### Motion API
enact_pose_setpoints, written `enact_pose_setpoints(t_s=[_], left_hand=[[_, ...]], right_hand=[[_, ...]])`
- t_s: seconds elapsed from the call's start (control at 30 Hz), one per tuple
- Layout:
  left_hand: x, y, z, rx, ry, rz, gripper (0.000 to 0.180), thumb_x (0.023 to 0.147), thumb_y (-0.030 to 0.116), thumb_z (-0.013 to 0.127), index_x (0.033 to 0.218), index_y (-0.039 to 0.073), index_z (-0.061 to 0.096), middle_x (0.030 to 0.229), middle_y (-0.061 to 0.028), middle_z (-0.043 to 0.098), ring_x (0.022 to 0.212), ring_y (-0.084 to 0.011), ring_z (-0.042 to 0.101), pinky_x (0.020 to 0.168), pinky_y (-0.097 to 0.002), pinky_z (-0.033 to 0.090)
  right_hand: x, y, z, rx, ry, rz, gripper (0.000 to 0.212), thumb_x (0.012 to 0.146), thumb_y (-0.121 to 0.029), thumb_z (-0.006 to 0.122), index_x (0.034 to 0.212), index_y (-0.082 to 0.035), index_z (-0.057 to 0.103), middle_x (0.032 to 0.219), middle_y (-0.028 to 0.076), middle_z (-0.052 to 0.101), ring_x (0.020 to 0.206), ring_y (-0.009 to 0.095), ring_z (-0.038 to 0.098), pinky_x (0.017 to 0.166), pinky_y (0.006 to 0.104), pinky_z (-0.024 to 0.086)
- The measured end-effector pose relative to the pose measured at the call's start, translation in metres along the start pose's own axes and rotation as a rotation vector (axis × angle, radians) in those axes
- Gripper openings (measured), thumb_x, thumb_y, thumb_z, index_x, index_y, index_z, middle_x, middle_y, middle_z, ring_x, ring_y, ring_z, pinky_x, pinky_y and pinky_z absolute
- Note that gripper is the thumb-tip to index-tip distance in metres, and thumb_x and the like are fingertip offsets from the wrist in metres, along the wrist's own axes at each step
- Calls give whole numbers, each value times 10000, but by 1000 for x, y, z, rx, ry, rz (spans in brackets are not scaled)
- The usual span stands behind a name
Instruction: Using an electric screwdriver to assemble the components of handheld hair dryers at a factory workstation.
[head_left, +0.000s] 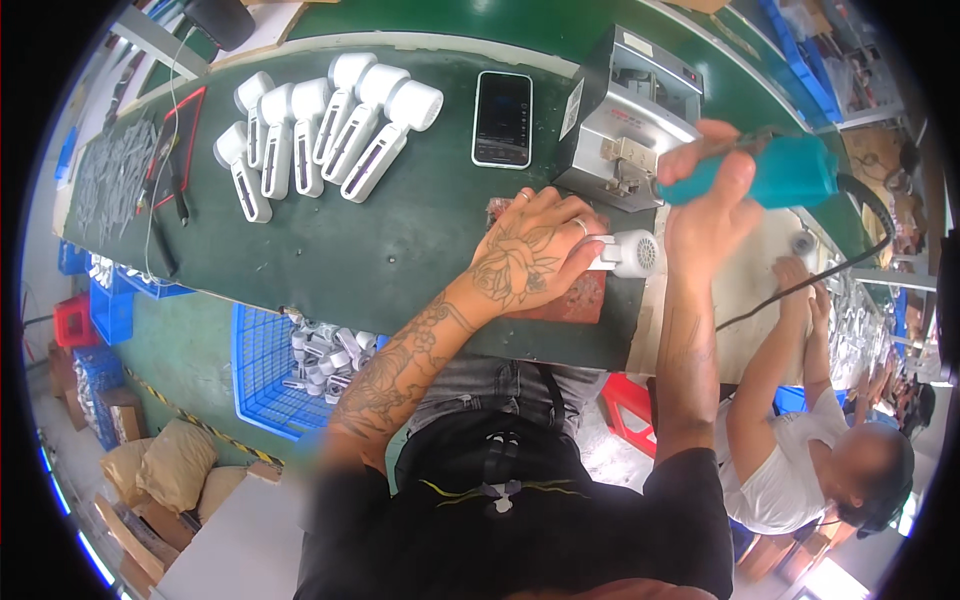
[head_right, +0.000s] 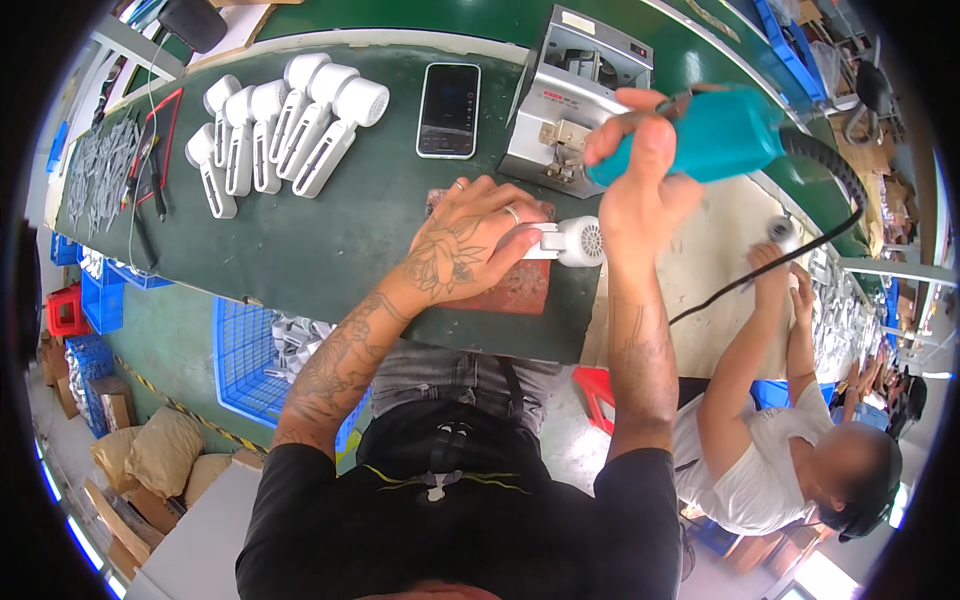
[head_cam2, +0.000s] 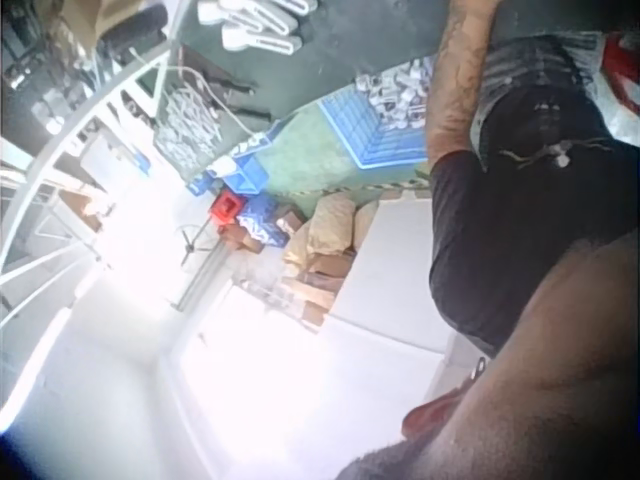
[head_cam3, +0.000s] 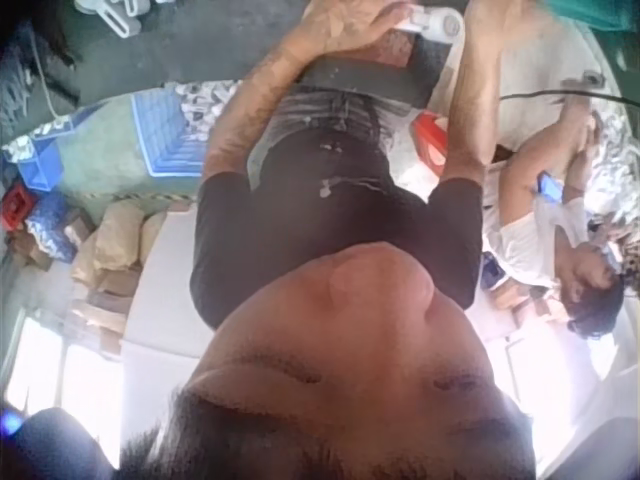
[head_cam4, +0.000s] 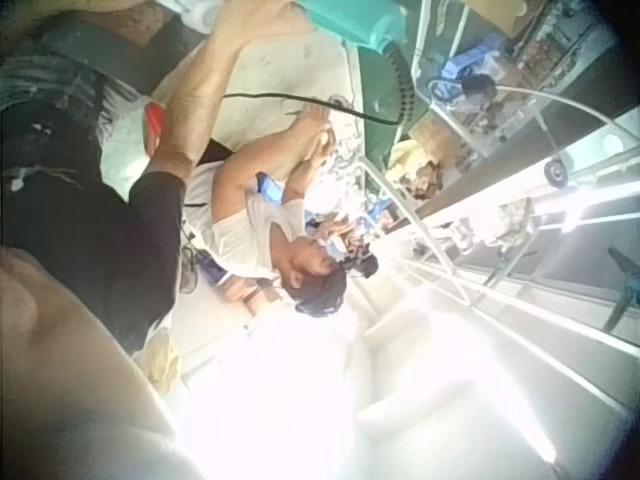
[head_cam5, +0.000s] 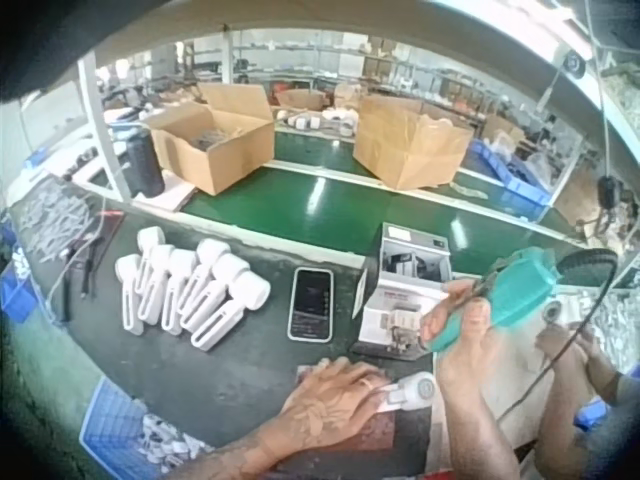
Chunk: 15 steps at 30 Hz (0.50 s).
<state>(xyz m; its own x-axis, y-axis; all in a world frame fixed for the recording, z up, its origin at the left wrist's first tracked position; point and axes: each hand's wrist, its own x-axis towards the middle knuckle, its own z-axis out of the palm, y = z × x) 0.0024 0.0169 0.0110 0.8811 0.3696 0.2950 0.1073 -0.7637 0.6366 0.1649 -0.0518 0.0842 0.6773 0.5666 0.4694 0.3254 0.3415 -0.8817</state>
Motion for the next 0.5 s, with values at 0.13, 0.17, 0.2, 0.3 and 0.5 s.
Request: enact_pose_setpoints(t_s=[0.13,0.17,0.2,0.3,0.5], left_hand=[[0,-1,2,-18,5,25,254,969,296,613,1148,138,700,1138,-12,650,1040,-259,574,979,-463,408],[-1,-2,3,-14,9,22,254,969,296,613,1148,138,700,1138,-12,650,1040,-259,574,979,-463,408],[0,-2,3,-6,26,34,250,966,294,616,1141,139,704,1136,-12,650,1037,-257,574,974,-460,410],[1,1,1,8,33,49,239,959,288,628,1126,138,711,1131,-12,651,1028,-252,576,960,-446,415],[2,-1,1,-2,27,42,230,945,280,650,1116,141,717,1123,-11,657,1017,-250,578,928,-418,424]], right_hand=[[11,22,7,51,40,-93,384,1045,-371,588,1034,12,601,692,49,588,618,148,596,574,278,455],[9,25,7,24,7,-103,422,1054,-393,555,1046,29,582,717,68,578,657,179,594,604,306,469],[8,27,7,-5,-25,-112,462,1064,-414,522,1057,45,562,741,87,568,696,210,593,634,334,482],[9,28,4,-13,-30,-88,439,1059,-402,531,1044,35,570,732,86,572,680,203,596,625,332,484],[6,21,6,-24,-57,-3,439,1056,-412,537,1043,25,582,721,80,576,637,191,580,595,331,477]])
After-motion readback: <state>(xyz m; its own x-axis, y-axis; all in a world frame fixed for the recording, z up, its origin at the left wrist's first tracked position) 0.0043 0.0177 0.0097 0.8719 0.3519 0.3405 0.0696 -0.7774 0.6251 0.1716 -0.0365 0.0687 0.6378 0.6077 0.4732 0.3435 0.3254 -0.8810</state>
